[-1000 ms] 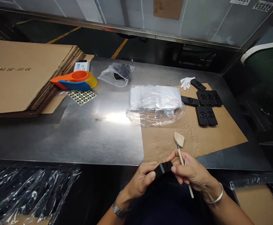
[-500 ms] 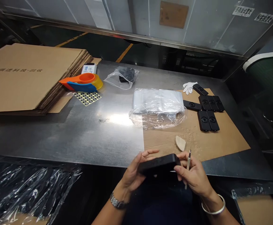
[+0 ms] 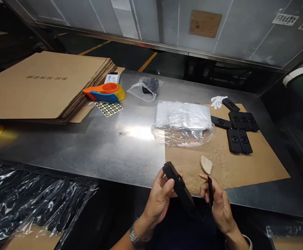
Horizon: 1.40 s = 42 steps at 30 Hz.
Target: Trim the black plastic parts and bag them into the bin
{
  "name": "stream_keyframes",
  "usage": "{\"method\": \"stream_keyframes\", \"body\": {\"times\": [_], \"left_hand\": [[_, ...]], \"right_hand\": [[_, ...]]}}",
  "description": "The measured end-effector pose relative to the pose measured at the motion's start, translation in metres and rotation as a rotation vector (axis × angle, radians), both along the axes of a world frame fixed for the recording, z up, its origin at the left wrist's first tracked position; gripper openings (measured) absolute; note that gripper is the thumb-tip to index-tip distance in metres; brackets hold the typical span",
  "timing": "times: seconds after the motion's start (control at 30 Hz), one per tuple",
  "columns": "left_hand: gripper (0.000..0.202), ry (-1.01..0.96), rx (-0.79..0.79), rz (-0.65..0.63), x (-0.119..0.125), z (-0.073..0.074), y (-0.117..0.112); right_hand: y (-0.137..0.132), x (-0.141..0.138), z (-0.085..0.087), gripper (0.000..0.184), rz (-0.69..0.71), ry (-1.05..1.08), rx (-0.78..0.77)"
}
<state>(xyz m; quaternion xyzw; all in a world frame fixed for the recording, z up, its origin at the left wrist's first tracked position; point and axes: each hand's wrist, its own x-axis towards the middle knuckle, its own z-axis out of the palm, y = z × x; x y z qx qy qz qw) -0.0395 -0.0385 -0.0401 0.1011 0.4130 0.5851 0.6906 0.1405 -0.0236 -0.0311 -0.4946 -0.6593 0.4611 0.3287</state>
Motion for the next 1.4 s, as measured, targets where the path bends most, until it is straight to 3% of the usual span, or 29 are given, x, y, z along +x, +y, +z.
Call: {"method": "stream_keyframes", "body": {"times": [0.17, 0.37, 0.73, 1.4], "left_hand": [[0.046, 0.153, 0.111, -0.104, 0.004, 0.001, -0.007], [0.040, 0.160, 0.095, -0.132, 0.003, -0.001, -0.009], [0.043, 0.256, 0.095, -0.118, 0.001, -0.002, -0.010], [0.040, 0.278, 0.134, -0.132, 0.001, -0.003, -0.011]], "right_hand": [[0.004, -0.007, 0.022, 0.033, 0.088, -0.293, 0.143], [-0.001, -0.017, 0.032, 0.027, 0.170, -0.435, 0.234], [-0.006, -0.014, 0.031, 0.027, 0.187, -0.510, 0.305], [-0.004, -0.013, 0.033, 0.028, 0.214, -0.496, 0.296]]}}
